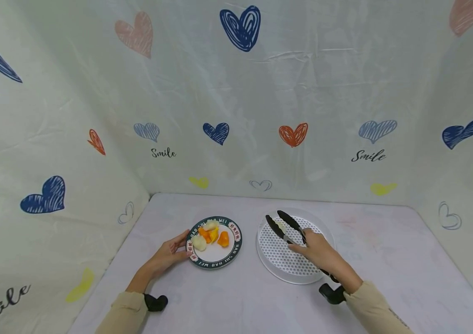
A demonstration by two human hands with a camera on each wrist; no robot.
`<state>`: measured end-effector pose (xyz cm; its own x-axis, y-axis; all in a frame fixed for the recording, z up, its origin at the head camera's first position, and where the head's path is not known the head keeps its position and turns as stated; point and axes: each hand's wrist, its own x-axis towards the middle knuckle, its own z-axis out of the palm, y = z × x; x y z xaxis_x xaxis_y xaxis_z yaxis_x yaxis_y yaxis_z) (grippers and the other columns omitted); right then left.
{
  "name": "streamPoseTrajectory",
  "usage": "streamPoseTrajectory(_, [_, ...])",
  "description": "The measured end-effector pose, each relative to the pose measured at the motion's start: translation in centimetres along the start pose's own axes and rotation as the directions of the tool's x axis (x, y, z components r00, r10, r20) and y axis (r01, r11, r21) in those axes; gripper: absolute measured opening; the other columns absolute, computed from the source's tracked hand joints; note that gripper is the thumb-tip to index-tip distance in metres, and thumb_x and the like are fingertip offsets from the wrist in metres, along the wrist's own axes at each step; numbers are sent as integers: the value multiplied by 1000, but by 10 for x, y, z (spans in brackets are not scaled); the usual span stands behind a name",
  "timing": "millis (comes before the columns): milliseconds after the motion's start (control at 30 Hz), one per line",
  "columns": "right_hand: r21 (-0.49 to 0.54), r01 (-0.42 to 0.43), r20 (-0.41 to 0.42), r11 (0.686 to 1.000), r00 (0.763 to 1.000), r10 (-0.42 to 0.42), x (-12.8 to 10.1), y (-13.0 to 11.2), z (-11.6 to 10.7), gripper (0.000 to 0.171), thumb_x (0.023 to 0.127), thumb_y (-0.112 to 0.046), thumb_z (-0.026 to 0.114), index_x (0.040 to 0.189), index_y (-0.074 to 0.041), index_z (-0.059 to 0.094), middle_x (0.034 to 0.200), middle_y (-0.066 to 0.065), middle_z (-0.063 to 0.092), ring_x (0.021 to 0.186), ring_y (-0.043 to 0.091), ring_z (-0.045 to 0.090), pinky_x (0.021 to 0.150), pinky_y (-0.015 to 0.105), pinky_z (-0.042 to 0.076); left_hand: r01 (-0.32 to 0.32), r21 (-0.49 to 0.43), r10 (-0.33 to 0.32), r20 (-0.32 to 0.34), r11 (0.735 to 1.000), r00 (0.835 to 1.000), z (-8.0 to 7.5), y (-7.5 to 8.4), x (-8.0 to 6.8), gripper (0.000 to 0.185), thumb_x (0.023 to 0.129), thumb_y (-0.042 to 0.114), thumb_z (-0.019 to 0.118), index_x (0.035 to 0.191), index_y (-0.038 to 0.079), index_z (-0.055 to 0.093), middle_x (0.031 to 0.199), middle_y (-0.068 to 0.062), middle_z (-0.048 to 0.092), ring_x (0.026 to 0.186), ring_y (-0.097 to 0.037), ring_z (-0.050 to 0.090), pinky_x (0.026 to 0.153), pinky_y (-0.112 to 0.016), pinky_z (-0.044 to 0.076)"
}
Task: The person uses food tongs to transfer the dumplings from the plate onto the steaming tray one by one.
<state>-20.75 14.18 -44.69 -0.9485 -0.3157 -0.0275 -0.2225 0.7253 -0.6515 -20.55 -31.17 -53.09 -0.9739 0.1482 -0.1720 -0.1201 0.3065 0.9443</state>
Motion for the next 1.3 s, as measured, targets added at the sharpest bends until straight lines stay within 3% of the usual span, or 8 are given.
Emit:
streamPoseTrajectory(133, [33,19,-3,999,1000,-19,-2,-12,1,79,92,-31,72,132,28,39,118,42,57,107,44,63,86,55,55,2,-6,-2,-1,1000,1000,0,0,1,85,88,14,76,157,5,27,153,-20,42,140,-36,37,118,-52,24])
streamPoseTrajectory(233, [59,13,8,998,1000,-13,-3,-20,3,76,92,-31,72,133,25,41,98,30,65,87,33,66,78,48,57,3,-6,-3,-1,1000,1000,0,-1,2,85,88,15,76,157,6,28,152,-20,42,139,-35,38,118,-52,24])
streamPoseTrajectory(400, [89,13,16,996,1000,-14,-2,-31,9,67,90,-34,73,126,18,50,71,5,52,65,16,49,61,34,47,0,-11,0,5,1000,1000,1,-2,3,85,88,16,77,157,6,28,151,-20,44,138,-35,39,118,-53,23])
streamPoseTrajectory(667, [125,29,30,992,999,-33,1,-55,27,76,88,-33,76,132,22,45,73,6,55,66,18,54,59,33,49,-1,7,1,-4,1000,1000,0,0,1,84,88,15,76,157,6,28,150,-20,45,139,-36,38,118,-55,22])
streamPoseTrajectory(767, [126,36,39,991,998,-41,1,-63,34,75,87,-34,77,128,22,48,92,18,65,79,23,60,67,39,55,0,4,0,-7,1000,1000,0,0,1,83,89,14,76,157,6,29,149,-20,46,137,-35,39,118,-55,23])
streamPoseTrajectory(867, [121,38,56,992,997,-45,1,-70,41,75,85,-34,78,126,22,49,105,28,65,85,26,62,71,44,57,-1,5,1,-10,1000,1000,1,0,1,83,89,14,76,157,6,29,148,-20,47,137,-35,40,118,-55,23])
streamPoseTrajectory(1133, [100,20,136,995,990,-33,1,-81,65,77,85,-35,78,125,23,48,104,30,63,74,24,57,58,36,54,2,21,-2,-16,1000,1000,1,0,0,83,89,15,76,157,5,29,149,-20,46,139,-35,37,118,-54,22])
streamPoseTrajectory(1300, [97,-1,154,995,988,-14,2,-85,77,68,85,-32,79,119,20,52,88,21,62,66,22,55,50,32,49,1,27,0,-18,1000,1000,1,0,-1,83,89,15,75,157,5,28,150,-20,45,141,-36,35,118,-55,22])
